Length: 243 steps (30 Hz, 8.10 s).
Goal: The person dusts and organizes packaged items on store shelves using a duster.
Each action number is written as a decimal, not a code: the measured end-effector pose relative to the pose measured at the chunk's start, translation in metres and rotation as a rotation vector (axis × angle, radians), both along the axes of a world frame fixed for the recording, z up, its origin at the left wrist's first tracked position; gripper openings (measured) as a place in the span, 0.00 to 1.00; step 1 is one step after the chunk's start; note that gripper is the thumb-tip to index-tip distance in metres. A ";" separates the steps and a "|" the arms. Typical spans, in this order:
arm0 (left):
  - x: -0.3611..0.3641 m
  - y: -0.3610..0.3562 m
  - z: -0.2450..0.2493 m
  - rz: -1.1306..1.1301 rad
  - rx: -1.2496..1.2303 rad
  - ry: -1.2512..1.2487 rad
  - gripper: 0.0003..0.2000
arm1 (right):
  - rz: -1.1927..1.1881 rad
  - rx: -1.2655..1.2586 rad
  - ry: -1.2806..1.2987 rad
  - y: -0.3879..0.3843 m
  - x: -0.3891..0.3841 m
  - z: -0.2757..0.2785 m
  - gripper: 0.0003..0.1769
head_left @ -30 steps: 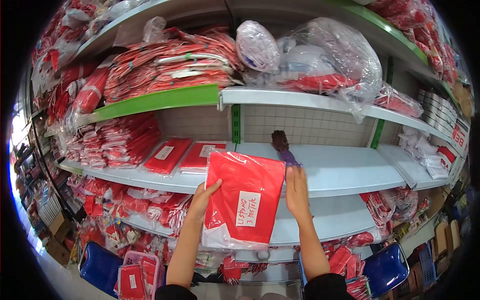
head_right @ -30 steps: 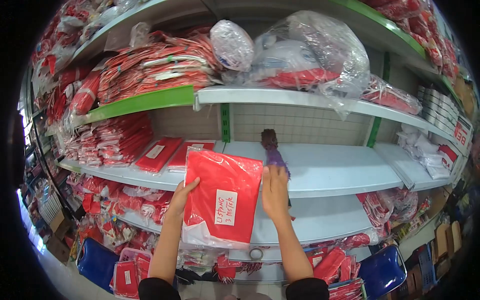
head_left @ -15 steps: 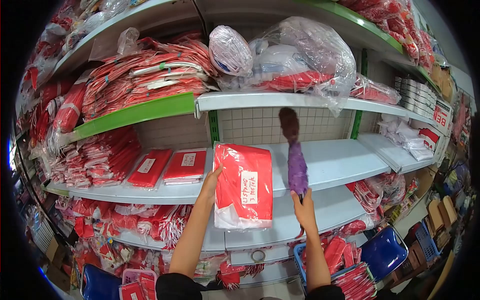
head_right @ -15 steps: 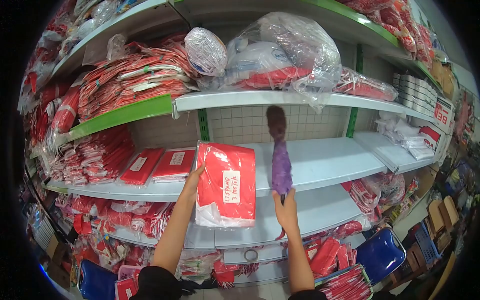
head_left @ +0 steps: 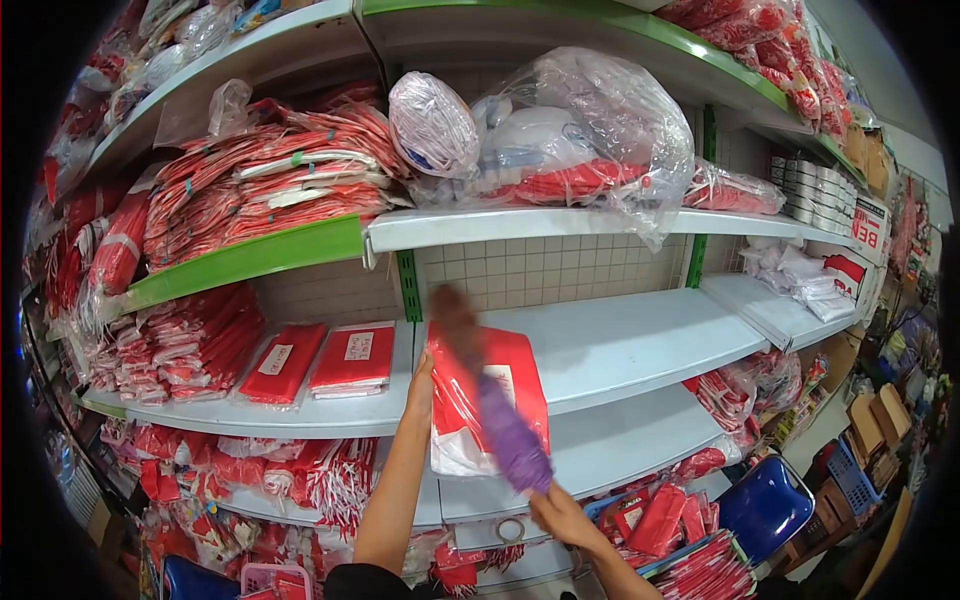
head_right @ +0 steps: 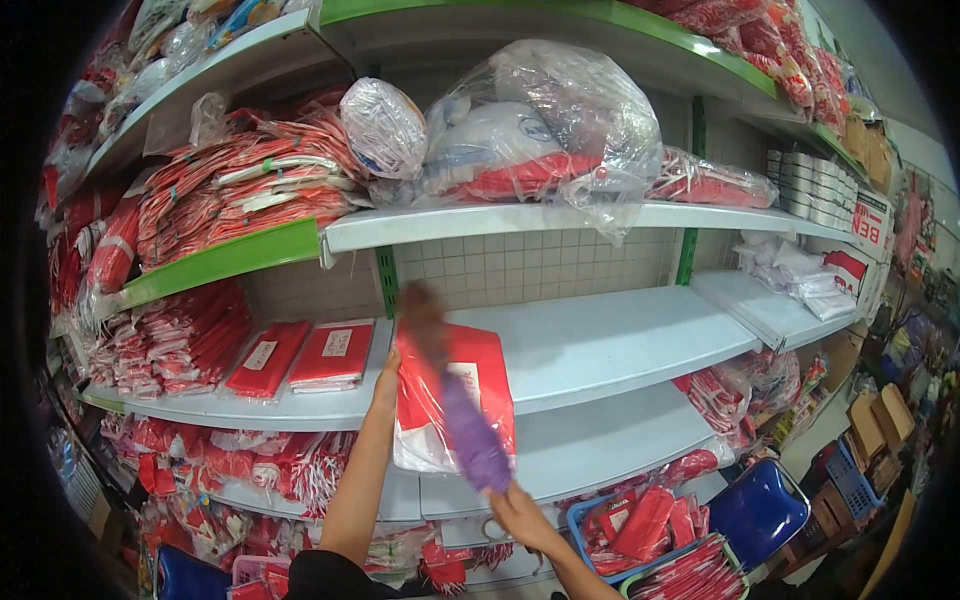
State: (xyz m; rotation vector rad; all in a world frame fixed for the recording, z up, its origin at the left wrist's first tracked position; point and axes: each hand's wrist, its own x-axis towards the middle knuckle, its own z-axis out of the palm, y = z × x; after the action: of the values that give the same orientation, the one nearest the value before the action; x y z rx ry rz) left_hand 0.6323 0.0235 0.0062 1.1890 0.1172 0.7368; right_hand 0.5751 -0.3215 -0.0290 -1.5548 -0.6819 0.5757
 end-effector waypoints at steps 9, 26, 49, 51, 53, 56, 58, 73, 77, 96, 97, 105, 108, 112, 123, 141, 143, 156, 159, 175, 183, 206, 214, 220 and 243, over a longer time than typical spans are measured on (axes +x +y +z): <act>-0.020 -0.026 0.022 -0.013 -0.161 0.008 0.24 | 0.224 0.089 0.164 0.021 0.007 0.031 0.16; -0.022 -0.015 0.013 -0.040 -0.420 -0.124 0.21 | -0.210 0.030 -0.185 0.001 -0.006 -0.031 0.18; -0.014 -0.021 0.004 0.114 -0.178 -0.594 0.22 | 0.085 0.058 -0.244 0.015 -0.052 -0.048 0.17; -0.018 -0.020 0.003 0.068 -0.234 -0.488 0.22 | 0.072 0.090 -0.266 0.015 -0.049 -0.052 0.15; -0.043 -0.041 0.035 -0.056 -0.421 -0.130 0.23 | -0.112 -0.014 -0.214 0.011 -0.040 -0.041 0.18; -0.035 -0.030 0.021 -0.106 -0.471 -0.159 0.23 | -0.178 -0.002 -0.169 0.009 -0.038 -0.048 0.20; -0.035 -0.029 0.022 -0.123 -0.474 -0.176 0.23 | 0.000 0.031 -0.175 0.000 -0.035 -0.050 0.20; -0.048 -0.034 0.049 -0.074 -0.404 -0.064 0.21 | -0.132 0.136 0.250 -0.042 -0.018 -0.028 0.11; -0.074 -0.053 0.128 0.082 -0.180 -0.102 0.19 | -0.093 0.282 0.418 -0.058 -0.009 -0.006 0.08; -0.070 -0.189 0.175 0.331 2.002 -0.799 0.18 | 0.091 0.396 0.537 -0.012 -0.014 0.041 0.09; -0.070 -0.183 0.166 0.316 2.057 -0.807 0.18 | 0.061 0.403 0.542 -0.011 -0.003 0.039 0.09; -0.092 -0.083 0.081 0.338 1.844 -0.030 0.24 | -0.188 0.487 0.506 -0.050 0.044 0.033 0.08; -0.097 -0.077 0.069 0.162 1.600 0.288 0.23 | -0.209 0.406 0.356 -0.061 0.046 0.042 0.13; -0.089 -0.076 0.051 0.217 1.379 0.224 0.21 | 0.005 0.074 0.134 -0.071 0.019 0.074 0.15; -0.094 -0.114 0.044 0.476 1.392 0.270 0.14 | 0.287 -0.392 -0.611 -0.068 0.037 0.114 0.24; -0.093 -0.112 0.035 0.507 1.260 0.201 0.14 | 0.152 -0.387 -0.798 -0.019 0.059 0.091 0.25; -0.094 -0.113 0.035 0.497 1.255 0.193 0.14 | 0.257 -0.325 -0.814 -0.015 0.069 0.096 0.24; -0.094 -0.113 0.033 0.448 1.017 0.268 0.15 | -0.095 -0.464 -0.662 0.002 0.077 0.081 0.27; -0.091 -0.111 0.032 0.461 0.994 0.282 0.17 | 0.055 -0.063 -0.903 -0.003 0.068 0.054 0.26; -0.096 -0.115 0.037 0.520 1.187 0.248 0.13 | -0.095 -0.462 -0.838 0.007 0.120 0.100 0.25; -0.097 -0.118 0.037 0.529 1.132 0.238 0.14 | -0.362 -0.945 -0.959 0.011 0.177 0.109 0.26; -0.187 -0.115 0.125 -0.095 0.444 0.011 0.31 | -0.049 0.774 0.087 0.049 0.039 0.162 0.13; -0.226 -0.058 0.030 -0.514 0.026 0.101 0.40 | -0.150 0.817 0.296 0.093 0.061 0.108 0.13; -0.247 -0.039 0.060 -0.268 0.069 0.111 0.27 | -0.094 0.710 0.375 0.145 0.061 0.111 0.12; -0.210 0.131 0.076 0.452 0.415 0.518 0.26 | 0.126 0.026 -0.745 0.396 0.150 0.108 0.21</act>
State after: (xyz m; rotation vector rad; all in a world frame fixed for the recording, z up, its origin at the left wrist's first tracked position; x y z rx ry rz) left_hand 0.4218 0.1549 0.0826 1.7647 0.7095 0.8525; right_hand 0.7254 0.0743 0.0788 -1.7054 -1.3461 0.0523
